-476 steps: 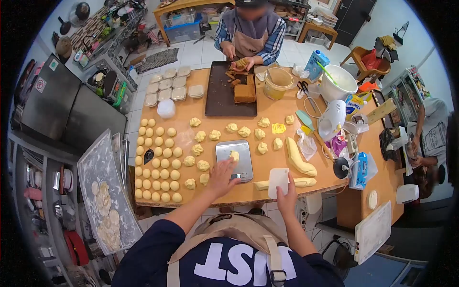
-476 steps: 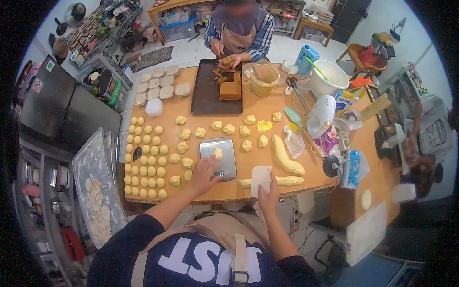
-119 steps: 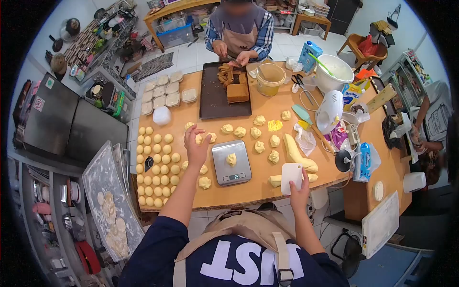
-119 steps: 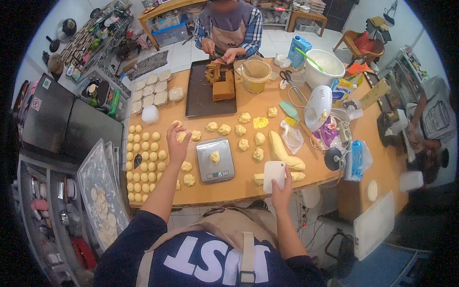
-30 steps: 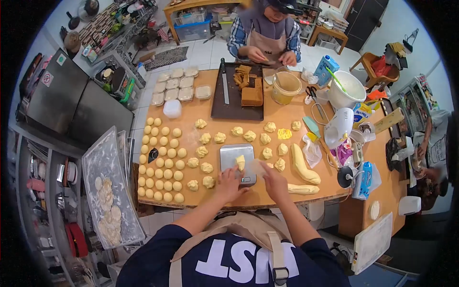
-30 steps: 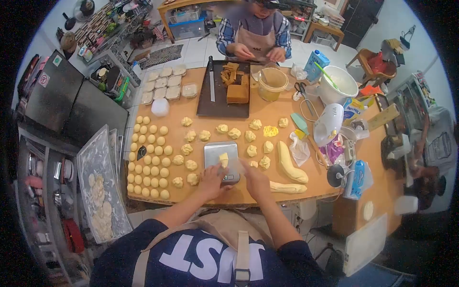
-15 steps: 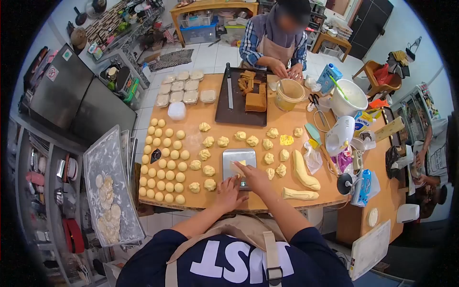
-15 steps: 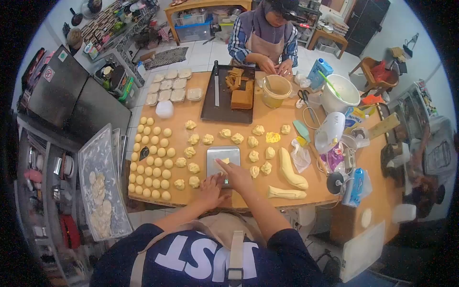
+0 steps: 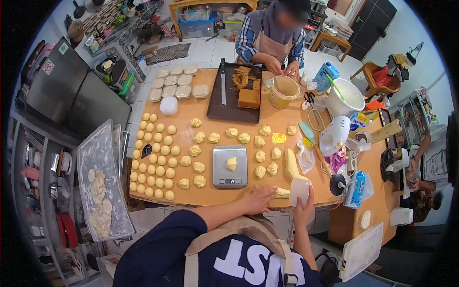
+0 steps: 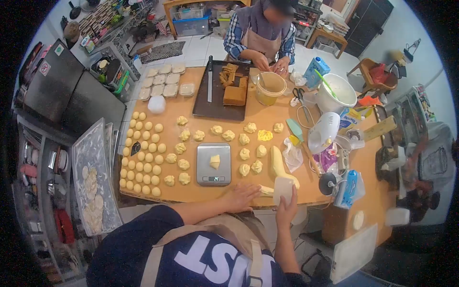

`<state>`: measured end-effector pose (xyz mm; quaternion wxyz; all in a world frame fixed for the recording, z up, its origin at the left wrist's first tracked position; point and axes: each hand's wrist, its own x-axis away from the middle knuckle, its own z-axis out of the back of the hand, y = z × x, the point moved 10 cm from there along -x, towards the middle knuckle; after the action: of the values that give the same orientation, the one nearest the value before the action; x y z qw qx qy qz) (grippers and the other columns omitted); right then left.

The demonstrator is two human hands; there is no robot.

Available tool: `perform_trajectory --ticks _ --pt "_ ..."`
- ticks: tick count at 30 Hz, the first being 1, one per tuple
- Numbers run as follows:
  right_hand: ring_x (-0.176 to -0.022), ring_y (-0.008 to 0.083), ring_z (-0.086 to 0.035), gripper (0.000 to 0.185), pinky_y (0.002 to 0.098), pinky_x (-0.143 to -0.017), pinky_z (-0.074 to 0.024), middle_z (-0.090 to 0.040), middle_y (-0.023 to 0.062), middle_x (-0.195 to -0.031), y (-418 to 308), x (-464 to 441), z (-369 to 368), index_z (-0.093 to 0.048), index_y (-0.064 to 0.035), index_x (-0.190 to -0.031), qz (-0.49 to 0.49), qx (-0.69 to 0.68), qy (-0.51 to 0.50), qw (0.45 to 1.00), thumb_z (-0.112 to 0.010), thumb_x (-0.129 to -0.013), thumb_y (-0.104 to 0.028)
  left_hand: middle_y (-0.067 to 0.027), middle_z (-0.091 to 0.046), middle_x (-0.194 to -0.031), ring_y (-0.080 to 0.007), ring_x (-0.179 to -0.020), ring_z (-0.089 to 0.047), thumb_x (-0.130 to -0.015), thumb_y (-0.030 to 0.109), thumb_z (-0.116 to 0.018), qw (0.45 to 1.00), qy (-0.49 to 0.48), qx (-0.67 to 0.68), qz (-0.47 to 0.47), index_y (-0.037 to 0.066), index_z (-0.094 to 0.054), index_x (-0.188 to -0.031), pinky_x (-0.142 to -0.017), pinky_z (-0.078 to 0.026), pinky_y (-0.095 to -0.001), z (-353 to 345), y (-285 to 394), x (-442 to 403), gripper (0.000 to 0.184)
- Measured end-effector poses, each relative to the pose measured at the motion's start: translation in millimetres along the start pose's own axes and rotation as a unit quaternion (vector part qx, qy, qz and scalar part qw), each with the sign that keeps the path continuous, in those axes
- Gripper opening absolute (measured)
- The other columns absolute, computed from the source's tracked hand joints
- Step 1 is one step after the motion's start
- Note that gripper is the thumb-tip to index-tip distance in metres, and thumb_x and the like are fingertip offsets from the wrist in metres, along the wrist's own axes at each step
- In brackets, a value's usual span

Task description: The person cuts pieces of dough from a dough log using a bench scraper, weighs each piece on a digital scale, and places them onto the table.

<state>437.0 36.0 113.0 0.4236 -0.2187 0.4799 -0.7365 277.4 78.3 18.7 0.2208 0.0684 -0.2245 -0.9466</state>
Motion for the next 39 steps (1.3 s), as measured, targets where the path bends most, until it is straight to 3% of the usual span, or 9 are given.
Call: perform_trajectory --ticks 3,6,9,15,18,21,27,30,39 --pt "-0.127 0.0278 -0.049 0.063 0.0355 -0.101 -0.0398 -0.049 0.0205 -0.138 10.3 11.0 8.7 -0.039 -0.0027 -0.142 -0.01 -0.032 0.017 0.999 -0.052 -0.083 0.012 -0.0078 -0.026 -0.155 -0.0325 -0.14 -0.027 -0.082 0.052 -0.064 0.999 -0.044 -0.029 0.006 0.012 -0.03 -0.147 -0.11 -0.018 -0.0602 -15.7 6.9 -17.7 0.084" --pt "-0.128 0.0287 -0.047 0.064 0.0348 -0.102 -0.0391 -0.048 0.0211 -0.139 34.9 15.5 12.4 -0.039 -0.003 -0.143 -0.026 -0.014 -0.002 1.0 -0.052 -0.082 0.013 -0.0101 -0.031 -0.152 -0.0299 -0.144 -0.02 -0.082 0.056 -0.06 0.999 -0.032 -0.007 0.018 0.013 -0.032 -0.147 -0.113 -0.008 -0.0581 -12.2 7.8 -20.5 0.083" --pt "-0.125 0.0233 -0.048 0.064 0.034 -0.097 -0.0435 -0.045 0.0156 -0.142 42.4 12.1 13.9 -0.039 -0.0056 -0.143 -0.023 0.002 -0.021 1.0 -0.052 -0.083 0.012 -0.0087 -0.033 -0.151 -0.0328 -0.143 -0.022 -0.084 0.057 -0.059 0.995 0.022 0.093 -0.007 0.014 -0.035 -0.144 -0.112 -0.01 -0.0614 10.9 10.1 -13.6 0.078" --pt "-0.117 0.0368 -0.056 0.06 0.0411 -0.094 -0.0459 -0.054 0.0249 -0.129 -6.2 -17.8 -15.2 -0.039 -0.004 -0.142 0.033 0.075 -0.1 0.992 -0.054 -0.084 0.005 -0.0094 -0.037 -0.148 -0.0314 -0.142 -0.025 -0.083 0.058 -0.058 0.999 -0.027 0.0 0.032 0.017 -0.045 -0.138 -0.113 -0.007 -0.0607 3.4 -1.0 -11.2 0.071" --pt "-0.108 0.0421 -0.058 0.06 0.0439 -0.087 -0.0486 -0.058 0.0275 -0.12 -10.0 -14.7 -41.6 -0.04 -0.0051 -0.141 0.058 0.117 -0.174 0.976 -0.057 -0.085 -0.001 -0.0087 -0.041 -0.145 -0.0273 -0.14 -0.027 -0.08 0.058 -0.061 0.999 -0.004 -0.02 0.027 0.013 -0.045 -0.139 -0.113 -0.007 -0.0584 6.0 0.4 -6.2 0.076" --pt "-0.1 0.0444 -0.059 0.06 0.0452 -0.083 -0.0489 -0.06 0.0277 -0.115 -20.3 -2.6 -60.2 -0.04 -0.0044 -0.141 0.074 0.147 -0.211 0.963 -0.059 -0.084 -0.004 -0.0083 -0.04 -0.144 -0.0263 -0.138 -0.031 -0.078 0.059 -0.062 0.996 -0.083 -0.009 0.04 0.011 -0.043 -0.14 -0.113 -0.008 -0.0577 -0.4 0.8 0.4 0.081" --pt "-0.09 0.0399 -0.063 0.06 0.0457 -0.076 -0.051 -0.062 0.0239 -0.11 5.0 16.2 -73.7 -0.04 -0.0053 -0.14 0.066 0.233 -0.261 0.934 -0.059 -0.084 -0.005 -0.0073 -0.039 -0.145 -0.0255 -0.136 -0.034 -0.077 0.06 -0.062 0.998 -0.029 -0.057 0.009 0.012 -0.037 -0.145 -0.111 -0.015 -0.0574 -4.4 1.1 13.1 0.087" --pt "-0.077 0.0402 -0.063 0.058 0.0471 -0.067 -0.0499 -0.064 0.0239 -0.094 0.9 19.1 -77.4 -0.043 -0.0015 -0.137 0.148 0.239 -0.218 0.934 -0.061 -0.082 -0.005 -0.0071 -0.038 -0.146 -0.0253 -0.137 -0.033 -0.077 0.061 -0.062 0.998 -0.047 -0.05 0.016 0.012 -0.034 -0.146 -0.111 -0.016 -0.0579 -9.0 -0.4 13.0 0.089" --pt "-0.082 0.0432 -0.062 0.06 0.0465 -0.072 -0.0508 -0.062 0.0284 -0.099 28.2 20.2 -93.8 -0.038 -0.0003 -0.139 0.056 0.237 -0.231 0.942 -0.06 -0.084 -0.005 -0.0069 -0.037 -0.147 -0.0243 -0.136 -0.034 -0.079 0.062 -0.058 0.996 -0.036 -0.086 -0.002 0.012 -0.037 -0.145 -0.11 -0.017 -0.0569 -13.1 -4.0 15.9 0.085"
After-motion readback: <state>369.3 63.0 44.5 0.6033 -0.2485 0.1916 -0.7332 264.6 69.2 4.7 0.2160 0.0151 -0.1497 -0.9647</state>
